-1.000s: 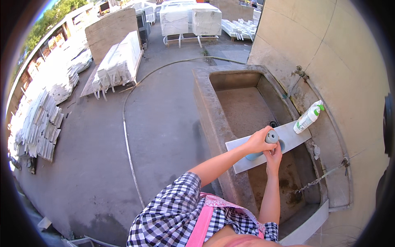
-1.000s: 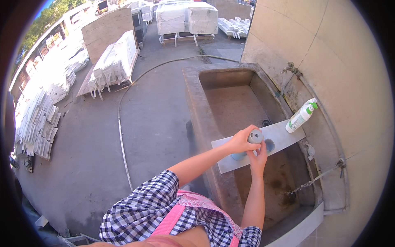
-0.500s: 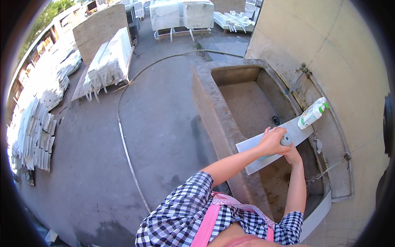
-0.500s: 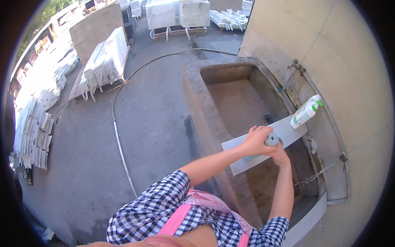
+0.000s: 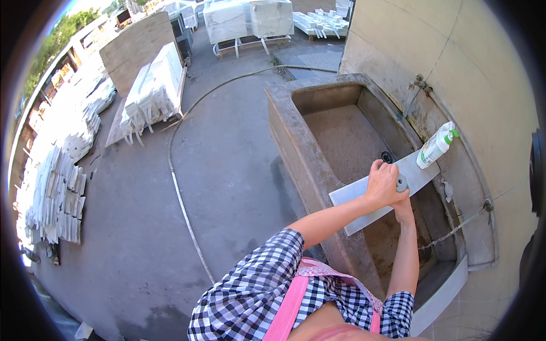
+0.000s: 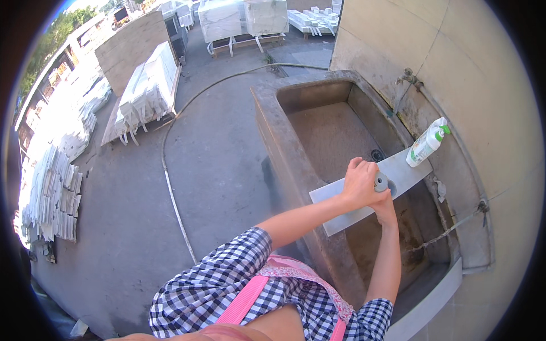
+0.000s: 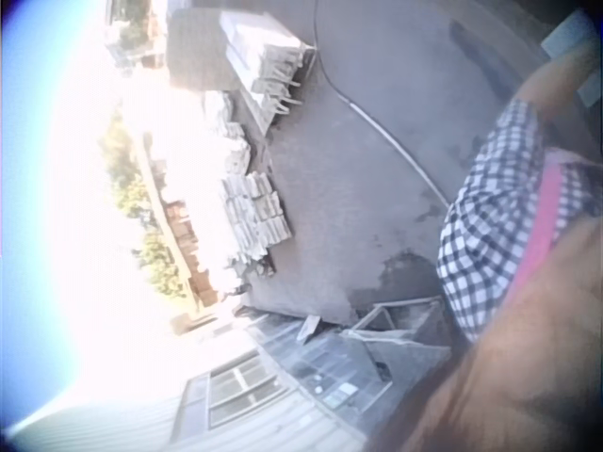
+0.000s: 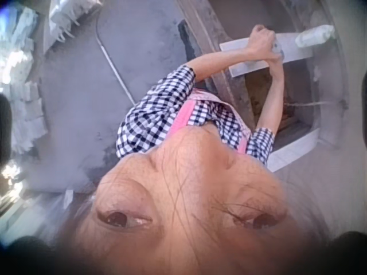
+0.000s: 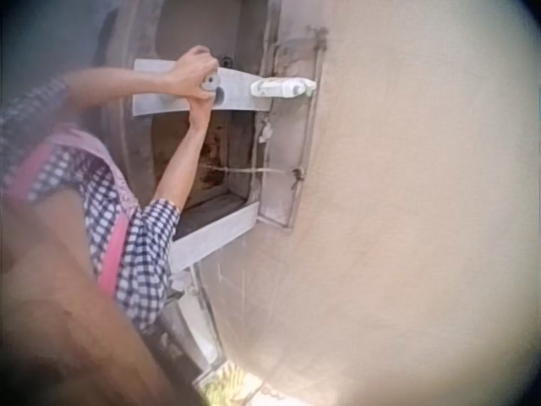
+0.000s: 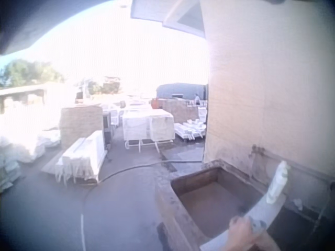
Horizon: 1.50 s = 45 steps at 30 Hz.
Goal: The person opens a blue thermos bottle, rinses the lid under a running tap, and fills the bottle with water. They then close the bottle and walk away from the sink area.
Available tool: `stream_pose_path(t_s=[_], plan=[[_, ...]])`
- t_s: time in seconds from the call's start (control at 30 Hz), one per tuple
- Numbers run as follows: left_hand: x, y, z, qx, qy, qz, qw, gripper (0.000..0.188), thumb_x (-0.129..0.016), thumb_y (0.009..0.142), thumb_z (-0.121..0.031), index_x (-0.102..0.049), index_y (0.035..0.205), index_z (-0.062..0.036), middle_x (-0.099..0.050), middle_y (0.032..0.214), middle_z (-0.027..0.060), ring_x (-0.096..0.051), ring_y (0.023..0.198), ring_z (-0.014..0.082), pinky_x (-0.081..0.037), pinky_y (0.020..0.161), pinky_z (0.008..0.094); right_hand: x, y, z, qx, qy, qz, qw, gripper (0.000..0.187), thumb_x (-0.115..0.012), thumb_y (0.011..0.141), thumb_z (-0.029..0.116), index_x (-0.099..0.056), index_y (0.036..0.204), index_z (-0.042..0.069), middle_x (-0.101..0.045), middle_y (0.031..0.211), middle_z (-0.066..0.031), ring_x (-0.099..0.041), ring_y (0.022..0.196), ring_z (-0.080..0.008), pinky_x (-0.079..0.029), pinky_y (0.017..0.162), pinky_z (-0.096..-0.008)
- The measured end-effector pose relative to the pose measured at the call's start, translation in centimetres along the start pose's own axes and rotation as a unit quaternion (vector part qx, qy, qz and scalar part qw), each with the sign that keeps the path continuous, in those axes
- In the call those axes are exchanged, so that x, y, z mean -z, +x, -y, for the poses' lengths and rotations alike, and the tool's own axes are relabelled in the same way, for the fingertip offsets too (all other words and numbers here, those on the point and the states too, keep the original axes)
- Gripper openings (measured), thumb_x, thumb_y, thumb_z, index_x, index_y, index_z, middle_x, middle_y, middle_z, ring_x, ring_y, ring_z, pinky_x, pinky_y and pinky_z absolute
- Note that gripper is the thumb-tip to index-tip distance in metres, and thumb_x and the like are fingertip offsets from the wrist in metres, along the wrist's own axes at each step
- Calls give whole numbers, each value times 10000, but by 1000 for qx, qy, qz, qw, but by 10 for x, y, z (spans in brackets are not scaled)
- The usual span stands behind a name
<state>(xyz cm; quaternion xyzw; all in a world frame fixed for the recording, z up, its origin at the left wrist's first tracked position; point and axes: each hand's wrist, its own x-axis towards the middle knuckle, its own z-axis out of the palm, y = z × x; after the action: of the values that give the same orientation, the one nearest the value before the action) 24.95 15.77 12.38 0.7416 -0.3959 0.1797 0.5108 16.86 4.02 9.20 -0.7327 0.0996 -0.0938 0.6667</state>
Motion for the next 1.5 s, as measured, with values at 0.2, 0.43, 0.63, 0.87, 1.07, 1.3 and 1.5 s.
stream_pose_path(t_s=[0.2, 0.43, 0.63, 0.87, 1.07, 1.3, 1.5], plan=[[25, 13, -2, -55, -46, 189, 979, 557, -717, 632, -307, -540, 1075, -20, -571, 994, 147, -535, 976, 292, -395, 907, 413, -3, 1, -9, 26, 64, -28, 997, 699, -778, 684, 84, -423, 1286, 55, -515, 1195, -26, -504, 1088, -132, -442, 892, -300], [42, 61, 23, -303, 32, 442, 844, 586, -664, 691, -233, -515, 1250, -139, -544, 1102, 122, -522, 1030, 288, -466, 831, 412, -3, -1, 4, 13, 63, 37, 997, 716, -768, 690, 96, -394, 1300, 78, -499, 1198, -25, -492, 1094, -130, -414, 906, -301], [37, 61, 7, -317, 121, 349, 874, 399, -642, 685, -365, -593, 851, -5, -599, 791, 113, -587, 805, 254, -481, 604, 384, -4, -1, -1, 15, 70, 29, 997, 707, -766, 692, 81, -401, 1298, 83, -508, 1187, -17, -485, 1090, -119, -402, 903, -290], [17, 52, -10, -165, 211, 306, 914, 447, -624, 680, -469, -599, 656, -23, -584, 533, 98, -603, 527, 274, -419, 489, 365, 0, -1, -3, 34, 24, 48, 998, 502, -742, 708, 41, -540, 1166, 63, -592, 1033, 10, -545, 955, -82, -431, 798, -264], [32, 60, -33, -23, 199, 230, 952, 464, -601, 708, -480, -607, 640, -22, -628, 600, 141, -632, 576, 282, -448, 522, 383, -17, -9, 8, 81, 77, -32, 993, 525, -734, 709, 54, -502, 1180, 65, -580, 1047, -10, -543, 948, -103, -429, 831, -274], [79, 99, -22, 236, -420, 87, 872, 442, -434, 889, -460, -603, 829, -56, -600, 655, 98, -564, 516, 196, -433, 503, 355, -24, -6, 7, 97, 41, -60, 993, 494, -729, 719, 72, -474, 1142, 63, -562, 1033, -23, -541, 956, -127, -421, 875, -287], [92, 36, 20, 327, -772, 103, 535, 432, -355, 893, -378, -587, 977, -24, -591, 810, 168, -458, 537, 174, -372, 484, 266, -19, -2, -13, 145, 47, -97, 984, 637, -762, 756, 154, -362, 1236, 28, -533, 1114, -56, -525, 1027, -134, -416, 901, -284]])
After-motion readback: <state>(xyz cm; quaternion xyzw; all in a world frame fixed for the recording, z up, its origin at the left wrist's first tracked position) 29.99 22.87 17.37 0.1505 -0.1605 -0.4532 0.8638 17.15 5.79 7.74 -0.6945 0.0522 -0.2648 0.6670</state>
